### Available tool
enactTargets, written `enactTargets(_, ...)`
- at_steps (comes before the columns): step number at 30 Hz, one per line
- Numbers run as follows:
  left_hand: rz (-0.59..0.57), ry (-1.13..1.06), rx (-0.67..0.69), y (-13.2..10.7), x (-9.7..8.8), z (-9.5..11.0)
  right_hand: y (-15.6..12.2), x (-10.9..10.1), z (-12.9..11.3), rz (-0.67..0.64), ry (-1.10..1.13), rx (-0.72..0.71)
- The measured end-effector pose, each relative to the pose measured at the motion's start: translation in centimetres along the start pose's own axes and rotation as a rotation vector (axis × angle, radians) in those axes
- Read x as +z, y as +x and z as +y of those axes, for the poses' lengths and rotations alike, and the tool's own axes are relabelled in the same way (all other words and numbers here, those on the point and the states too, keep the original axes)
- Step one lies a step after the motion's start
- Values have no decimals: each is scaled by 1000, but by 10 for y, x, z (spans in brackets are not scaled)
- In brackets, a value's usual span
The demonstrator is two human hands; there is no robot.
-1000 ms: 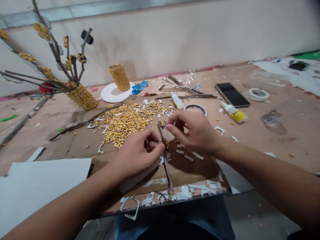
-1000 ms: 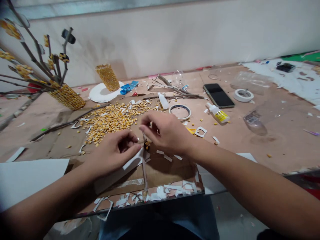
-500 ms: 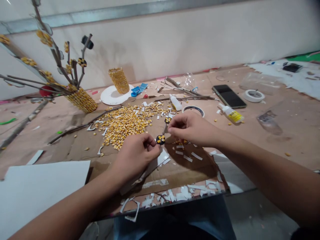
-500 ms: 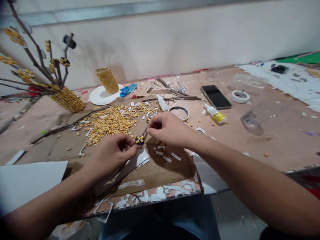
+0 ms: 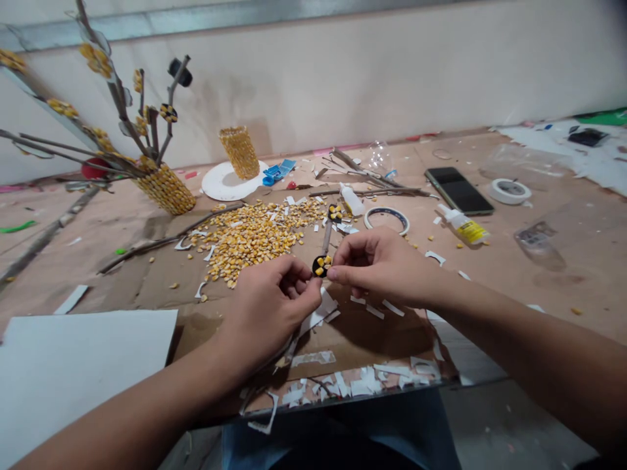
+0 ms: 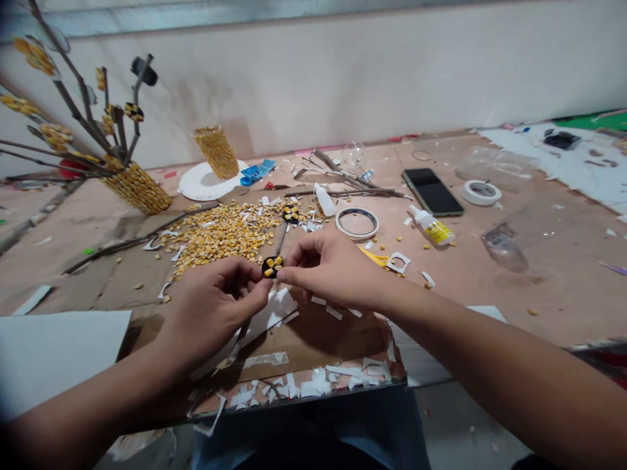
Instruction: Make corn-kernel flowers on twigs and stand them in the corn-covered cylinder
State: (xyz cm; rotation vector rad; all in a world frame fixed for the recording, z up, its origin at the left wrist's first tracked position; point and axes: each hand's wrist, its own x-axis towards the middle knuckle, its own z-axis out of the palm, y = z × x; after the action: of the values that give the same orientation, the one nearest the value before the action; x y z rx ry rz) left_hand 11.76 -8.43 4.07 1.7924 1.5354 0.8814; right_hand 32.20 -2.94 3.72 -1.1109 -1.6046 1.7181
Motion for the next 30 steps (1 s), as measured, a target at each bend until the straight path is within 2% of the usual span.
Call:
enactTargets(17,-32,-50,25,0,1,2,3,-2,4,-77,188,51)
enactTargets(23,-38,-18,62,2,0,2,2,-2,5,-125,344,158)
enactTargets(30,-39,-10,81,2,0,-1,4,1,8,-92,405,211)
